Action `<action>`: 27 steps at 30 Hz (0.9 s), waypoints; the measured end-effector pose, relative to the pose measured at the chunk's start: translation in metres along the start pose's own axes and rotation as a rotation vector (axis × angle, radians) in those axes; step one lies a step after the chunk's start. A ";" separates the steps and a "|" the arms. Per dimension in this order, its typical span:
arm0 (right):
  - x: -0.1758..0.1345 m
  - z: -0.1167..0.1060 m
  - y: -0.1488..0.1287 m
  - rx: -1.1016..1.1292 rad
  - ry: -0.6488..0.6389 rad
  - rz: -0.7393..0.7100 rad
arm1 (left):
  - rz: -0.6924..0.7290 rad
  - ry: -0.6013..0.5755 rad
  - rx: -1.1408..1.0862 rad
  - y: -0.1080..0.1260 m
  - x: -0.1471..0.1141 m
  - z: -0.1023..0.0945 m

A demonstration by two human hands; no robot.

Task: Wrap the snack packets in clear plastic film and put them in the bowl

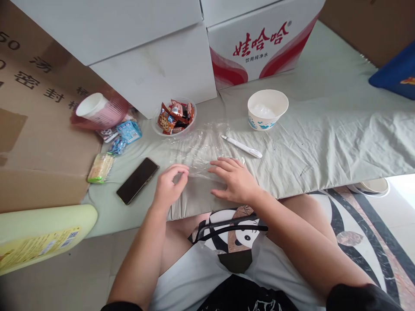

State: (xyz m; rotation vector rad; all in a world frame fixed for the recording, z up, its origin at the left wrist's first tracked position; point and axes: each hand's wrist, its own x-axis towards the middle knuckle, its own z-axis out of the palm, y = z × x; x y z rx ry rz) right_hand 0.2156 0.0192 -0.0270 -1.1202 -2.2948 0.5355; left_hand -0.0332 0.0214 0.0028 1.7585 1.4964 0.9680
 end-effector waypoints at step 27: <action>0.008 -0.033 0.022 0.790 0.553 0.481 | -0.396 0.428 -0.663 -0.002 0.021 -0.018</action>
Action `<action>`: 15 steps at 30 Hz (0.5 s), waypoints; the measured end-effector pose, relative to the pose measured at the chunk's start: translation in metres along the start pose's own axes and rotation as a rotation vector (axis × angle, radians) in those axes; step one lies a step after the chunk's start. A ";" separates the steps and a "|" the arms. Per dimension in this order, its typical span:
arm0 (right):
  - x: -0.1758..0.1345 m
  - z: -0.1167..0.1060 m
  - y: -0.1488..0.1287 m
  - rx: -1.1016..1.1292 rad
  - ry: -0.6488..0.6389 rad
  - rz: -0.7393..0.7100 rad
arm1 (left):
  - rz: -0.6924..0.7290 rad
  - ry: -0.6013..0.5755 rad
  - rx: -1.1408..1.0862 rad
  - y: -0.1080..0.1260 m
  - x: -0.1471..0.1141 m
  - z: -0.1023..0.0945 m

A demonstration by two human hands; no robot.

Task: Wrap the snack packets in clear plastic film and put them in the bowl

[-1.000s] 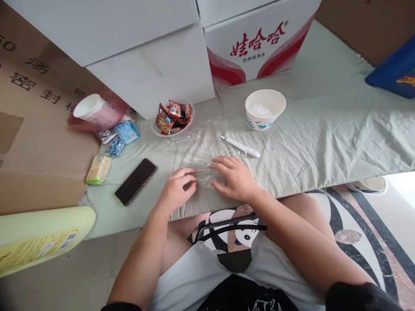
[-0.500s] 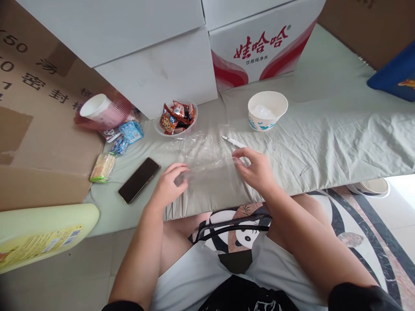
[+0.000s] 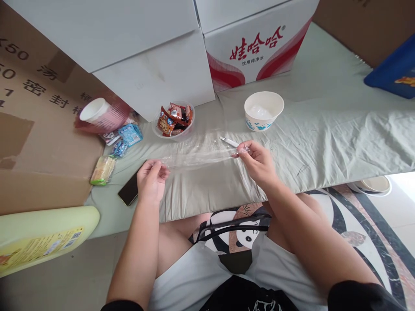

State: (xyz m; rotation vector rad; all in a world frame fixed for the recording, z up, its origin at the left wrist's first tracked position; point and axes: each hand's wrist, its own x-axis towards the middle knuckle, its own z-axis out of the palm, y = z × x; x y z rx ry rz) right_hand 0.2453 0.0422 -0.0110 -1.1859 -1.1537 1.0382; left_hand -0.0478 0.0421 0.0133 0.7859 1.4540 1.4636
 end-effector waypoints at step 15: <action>-0.002 0.006 0.006 -0.069 0.004 0.137 | -0.044 0.030 0.168 -0.006 0.004 0.007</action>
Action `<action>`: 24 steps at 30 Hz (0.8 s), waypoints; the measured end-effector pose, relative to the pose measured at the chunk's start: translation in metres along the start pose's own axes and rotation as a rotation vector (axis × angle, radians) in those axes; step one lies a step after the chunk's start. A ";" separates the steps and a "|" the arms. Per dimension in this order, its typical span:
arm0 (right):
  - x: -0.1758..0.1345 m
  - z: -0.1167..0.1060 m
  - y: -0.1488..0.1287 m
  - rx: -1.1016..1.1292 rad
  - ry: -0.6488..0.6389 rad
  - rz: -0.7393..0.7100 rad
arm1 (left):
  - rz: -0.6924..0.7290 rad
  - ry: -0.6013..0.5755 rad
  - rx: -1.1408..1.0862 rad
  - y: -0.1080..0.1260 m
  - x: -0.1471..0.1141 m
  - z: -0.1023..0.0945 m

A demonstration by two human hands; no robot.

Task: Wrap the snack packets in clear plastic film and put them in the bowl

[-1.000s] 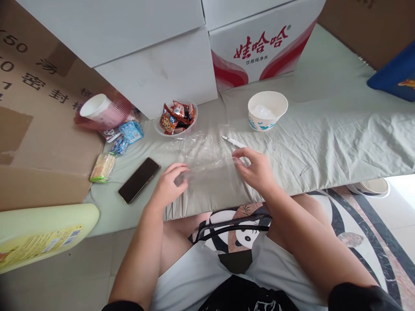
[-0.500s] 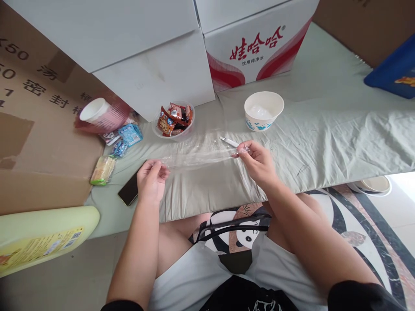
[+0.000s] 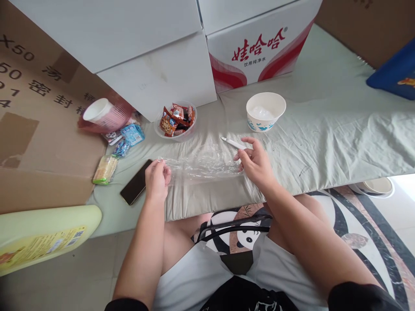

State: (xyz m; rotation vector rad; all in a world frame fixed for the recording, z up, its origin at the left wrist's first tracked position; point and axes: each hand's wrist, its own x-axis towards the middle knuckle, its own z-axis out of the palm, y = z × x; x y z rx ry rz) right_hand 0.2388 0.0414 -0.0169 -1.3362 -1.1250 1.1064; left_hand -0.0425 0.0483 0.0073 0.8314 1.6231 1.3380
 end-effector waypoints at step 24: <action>-0.027 0.020 0.009 -0.824 -0.079 -0.798 | 0.723 0.138 0.994 -0.009 -0.021 0.002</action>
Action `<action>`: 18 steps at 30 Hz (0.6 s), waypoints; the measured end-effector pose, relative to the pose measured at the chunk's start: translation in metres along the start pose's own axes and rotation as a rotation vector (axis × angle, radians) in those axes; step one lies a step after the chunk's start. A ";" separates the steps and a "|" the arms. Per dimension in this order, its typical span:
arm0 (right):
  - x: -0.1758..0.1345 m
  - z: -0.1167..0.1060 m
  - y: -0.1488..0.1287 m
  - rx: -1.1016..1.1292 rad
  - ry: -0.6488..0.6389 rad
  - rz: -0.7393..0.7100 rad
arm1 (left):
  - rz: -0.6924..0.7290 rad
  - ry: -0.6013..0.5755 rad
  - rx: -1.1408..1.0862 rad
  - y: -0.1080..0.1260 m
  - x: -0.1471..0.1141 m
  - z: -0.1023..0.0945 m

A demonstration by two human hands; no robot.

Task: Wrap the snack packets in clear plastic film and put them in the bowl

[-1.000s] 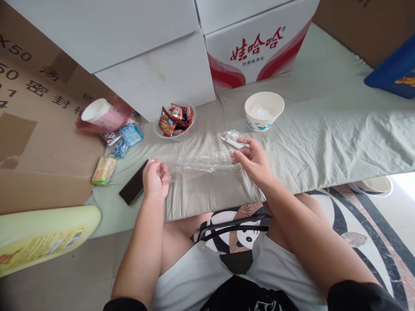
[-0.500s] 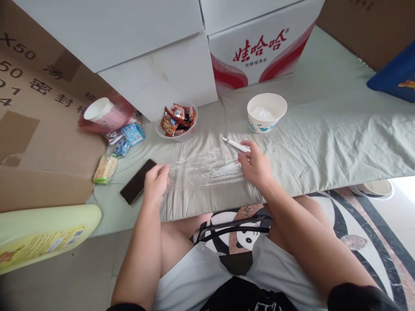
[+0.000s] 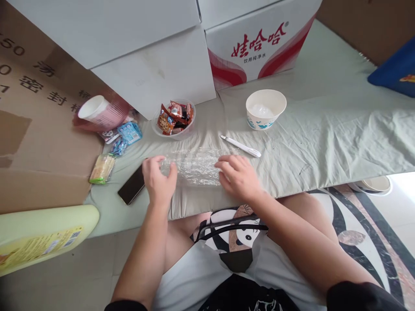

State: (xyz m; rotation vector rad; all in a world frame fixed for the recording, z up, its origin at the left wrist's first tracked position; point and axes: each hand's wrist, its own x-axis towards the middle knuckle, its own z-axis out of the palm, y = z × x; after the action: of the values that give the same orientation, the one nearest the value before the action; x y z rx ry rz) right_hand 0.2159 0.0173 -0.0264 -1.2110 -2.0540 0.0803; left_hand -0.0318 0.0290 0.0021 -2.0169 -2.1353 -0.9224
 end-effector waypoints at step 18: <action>0.017 -0.012 -0.012 0.255 -0.495 0.721 | 0.668 -0.714 -0.243 0.054 -0.040 0.011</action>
State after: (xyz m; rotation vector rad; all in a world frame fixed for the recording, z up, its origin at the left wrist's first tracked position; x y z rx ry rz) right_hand 0.2094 0.0207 -0.0034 -1.8283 -1.7974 1.0350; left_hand 0.0273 -0.0034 -0.0042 -3.2351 -1.3402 -0.3909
